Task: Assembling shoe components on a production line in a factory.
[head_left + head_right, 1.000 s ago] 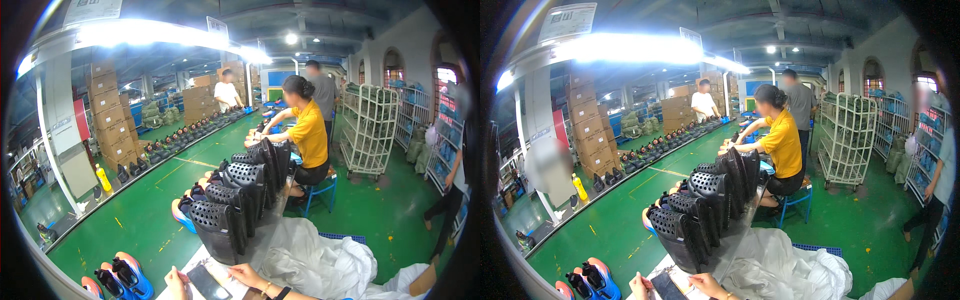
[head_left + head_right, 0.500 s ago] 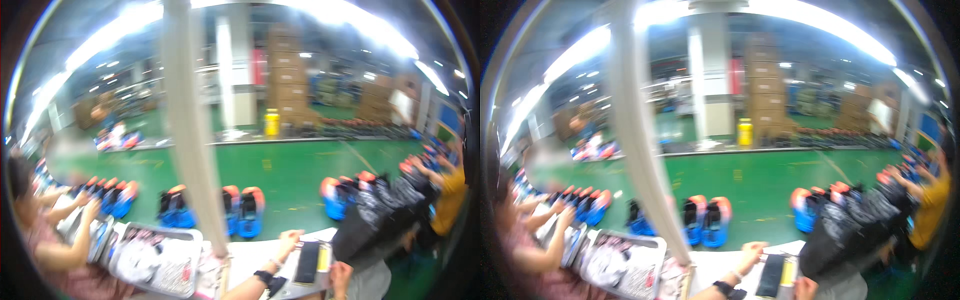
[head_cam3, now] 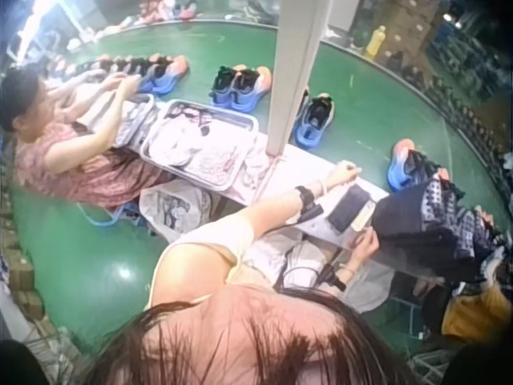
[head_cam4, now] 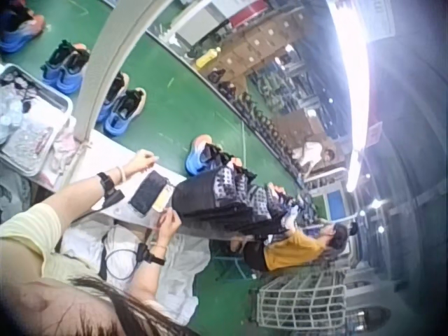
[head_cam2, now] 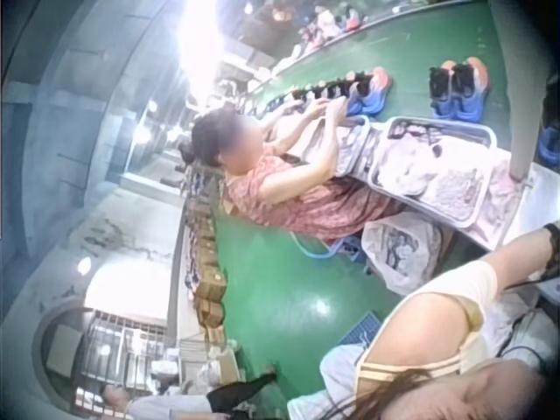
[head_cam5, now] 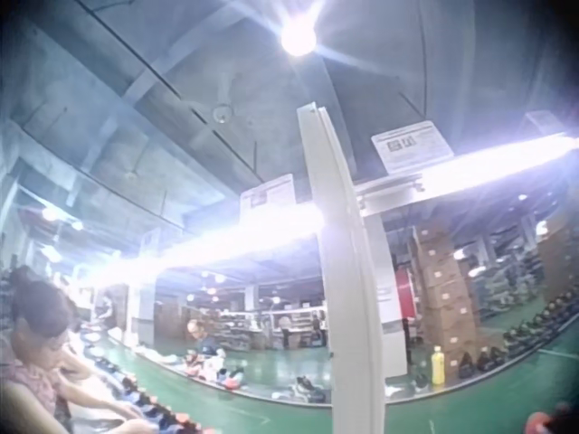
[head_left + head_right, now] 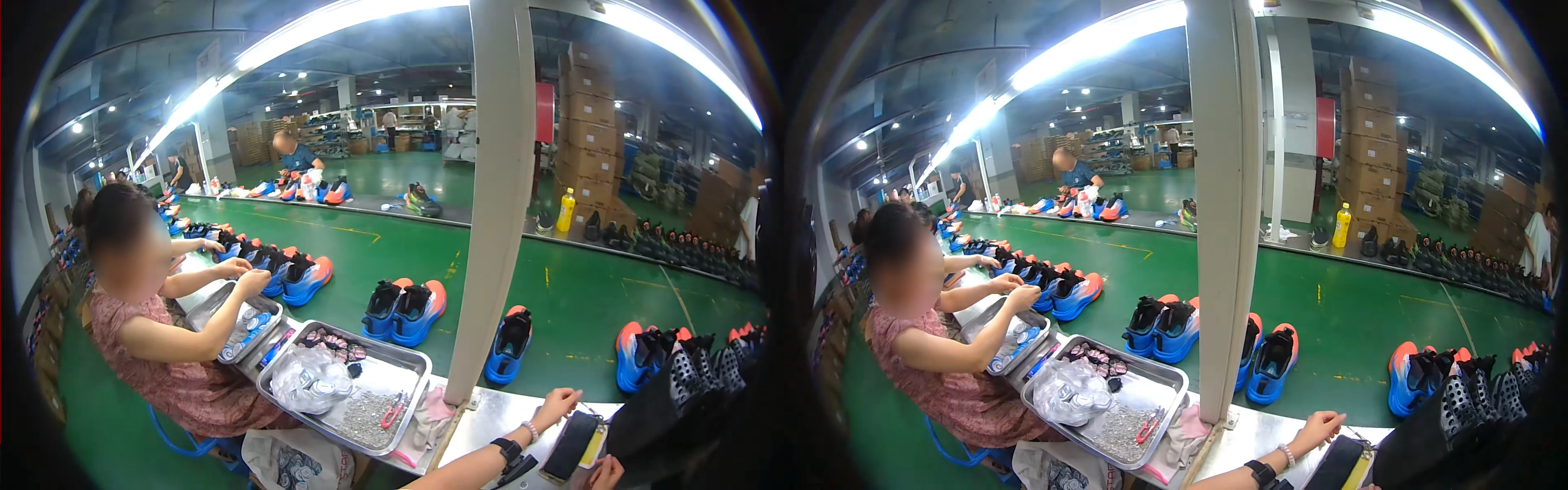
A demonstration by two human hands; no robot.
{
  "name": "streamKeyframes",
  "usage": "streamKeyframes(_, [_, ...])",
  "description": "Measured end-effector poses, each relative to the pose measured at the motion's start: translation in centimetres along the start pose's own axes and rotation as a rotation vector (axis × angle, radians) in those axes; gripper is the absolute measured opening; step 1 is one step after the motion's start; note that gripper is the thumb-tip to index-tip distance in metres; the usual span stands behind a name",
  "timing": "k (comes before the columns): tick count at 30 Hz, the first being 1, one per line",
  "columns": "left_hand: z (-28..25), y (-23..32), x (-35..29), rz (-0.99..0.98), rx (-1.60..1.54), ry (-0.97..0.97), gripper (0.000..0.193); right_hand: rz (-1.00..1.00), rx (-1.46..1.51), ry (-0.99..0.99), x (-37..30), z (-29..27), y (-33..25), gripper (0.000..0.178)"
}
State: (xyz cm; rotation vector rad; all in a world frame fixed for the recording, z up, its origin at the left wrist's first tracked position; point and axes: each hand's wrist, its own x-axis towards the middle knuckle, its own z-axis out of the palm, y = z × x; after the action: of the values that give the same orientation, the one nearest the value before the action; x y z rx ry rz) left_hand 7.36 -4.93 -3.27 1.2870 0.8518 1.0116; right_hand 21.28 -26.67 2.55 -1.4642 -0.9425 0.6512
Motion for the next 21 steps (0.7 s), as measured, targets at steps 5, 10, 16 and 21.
streamKeyframes(5, [-0.1,0.2,-0.1,-0.013,-0.019,0.0,0.043,-0.011,0.019,-0.008,0.5,0.0,0.9,0.031])
streamKeyframes(10, [-0.3,-0.2,0.0,0.004,-0.037,0.016,0.044,-0.031,0.066,-0.046,0.2,0.1,0.8,0.032])
streamKeyframes(16, [0.4,-0.4,-0.1,0.049,-0.079,0.017,0.049,-0.046,0.043,-0.065,0.0,-0.3,0.5,0.034])
streamKeyframes(21, [-0.5,-1.4,0.3,0.045,-0.192,0.064,0.05,-0.015,0.027,-0.083,-0.1,0.4,0.6,0.034])
